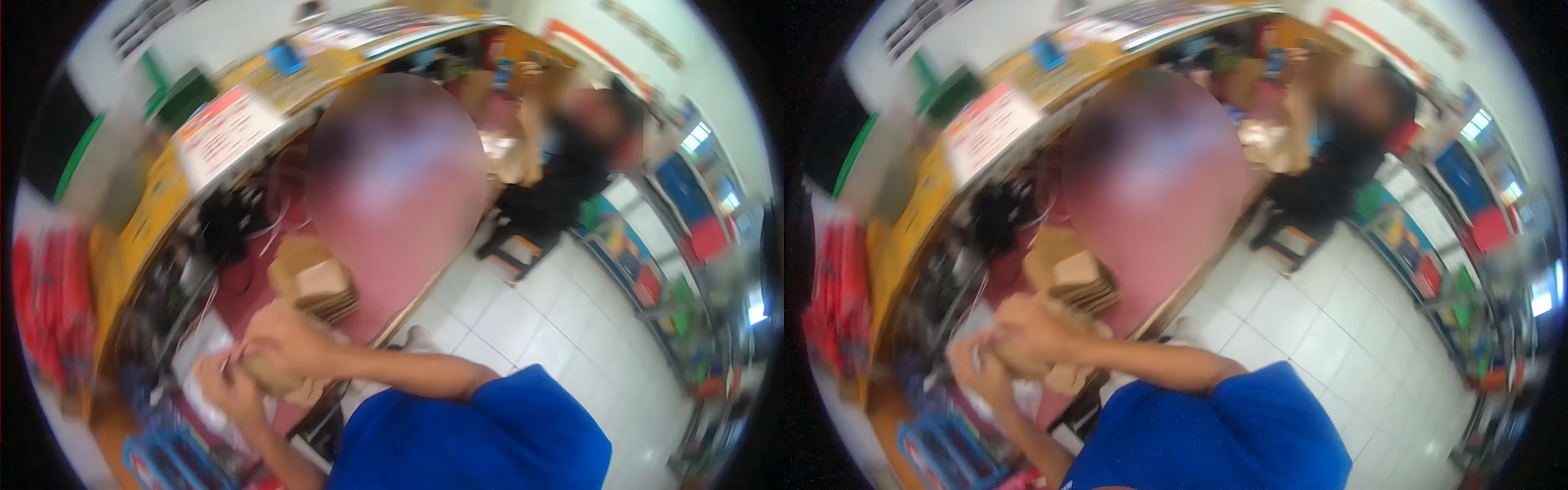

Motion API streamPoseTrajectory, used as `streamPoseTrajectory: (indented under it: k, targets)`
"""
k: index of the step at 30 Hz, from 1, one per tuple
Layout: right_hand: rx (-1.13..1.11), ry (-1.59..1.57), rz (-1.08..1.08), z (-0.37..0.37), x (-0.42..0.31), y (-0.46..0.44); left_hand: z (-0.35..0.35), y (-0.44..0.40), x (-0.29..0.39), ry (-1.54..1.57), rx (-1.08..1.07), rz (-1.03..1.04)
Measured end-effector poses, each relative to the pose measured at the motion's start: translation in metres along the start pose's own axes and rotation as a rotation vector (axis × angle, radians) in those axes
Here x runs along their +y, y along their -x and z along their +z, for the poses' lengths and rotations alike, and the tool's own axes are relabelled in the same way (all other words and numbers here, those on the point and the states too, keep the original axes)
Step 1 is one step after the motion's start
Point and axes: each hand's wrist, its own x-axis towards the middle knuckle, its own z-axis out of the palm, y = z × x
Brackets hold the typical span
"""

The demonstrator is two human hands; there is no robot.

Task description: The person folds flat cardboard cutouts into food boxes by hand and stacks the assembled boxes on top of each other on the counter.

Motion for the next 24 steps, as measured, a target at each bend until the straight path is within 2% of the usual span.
streamPoseTrajectory:
  k: [1, 2, 4, 7, 9, 10, 11, 12, 13, 14, 16, 17, 18, 20, 24]
  targets:
    - [0.03, -0.016, -0.011, -0.004, 0.001, -0.007, 0.002, -0.008, 0.008, -0.007, -0.015, 0.016]
    - [-0.005, 0.021, -0.085, -0.011, 0.003, -0.011, 0.004, -0.013, 0.02, 0.037, -0.021, -0.112]
    - [0.07, -0.058, 0.013, -0.013, -0.001, -0.014, -0.005, -0.019, 0.028, 0.011, 0.087, -0.108]
    - [0.016, 0.005, 0.038, -0.02, -0.008, -0.016, -0.013, 0.004, 0.005, 0.292, 0.145, -0.441]
    - [0.071, -0.105, 0.2, -0.021, -0.001, -0.015, -0.018, 0.012, -0.001, 0.549, 0.032, -0.608]
    - [0.058, -0.098, 0.2, -0.021, 0.002, -0.018, -0.02, 0.018, -0.006, 0.669, -0.057, -0.687]
    - [0.077, -0.09, 0.326, -0.02, 0.006, -0.015, -0.019, 0.027, -0.011, 0.673, -0.063, -0.717]
    - [0.093, -0.085, 0.474, -0.017, 0.005, -0.004, -0.022, 0.029, -0.009, 0.842, -0.188, -0.864]
    - [0.116, -0.221, 0.422, -0.015, 0.001, -0.004, -0.027, 0.029, -0.01, 1.011, -0.287, -0.976]
    - [0.098, -0.233, 0.405, -0.013, 0.002, -0.008, -0.027, 0.03, -0.016, 1.005, -0.261, -0.967]
    - [0.082, -0.131, 0.234, -0.014, -0.001, -0.003, -0.03, 0.032, -0.013, 1.105, -0.409, -1.013]
    - [0.09, -0.138, 0.113, -0.011, 0.011, 0.001, -0.025, 0.037, -0.001, 1.04, -0.251, -0.908]
    - [0.084, -0.146, 0.111, -0.015, 0.009, 0.002, -0.027, 0.034, -0.004, 1.035, -0.242, -0.909]
    - [-0.046, -0.002, 0.01, -0.026, 0.004, 0.004, -0.031, 0.029, -0.011, 1.119, -0.494, -0.917]
    - [-0.089, 0.042, -0.11, -0.038, 0.003, 0.0, -0.026, 0.032, -0.006, 1.125, -0.501, -0.975]
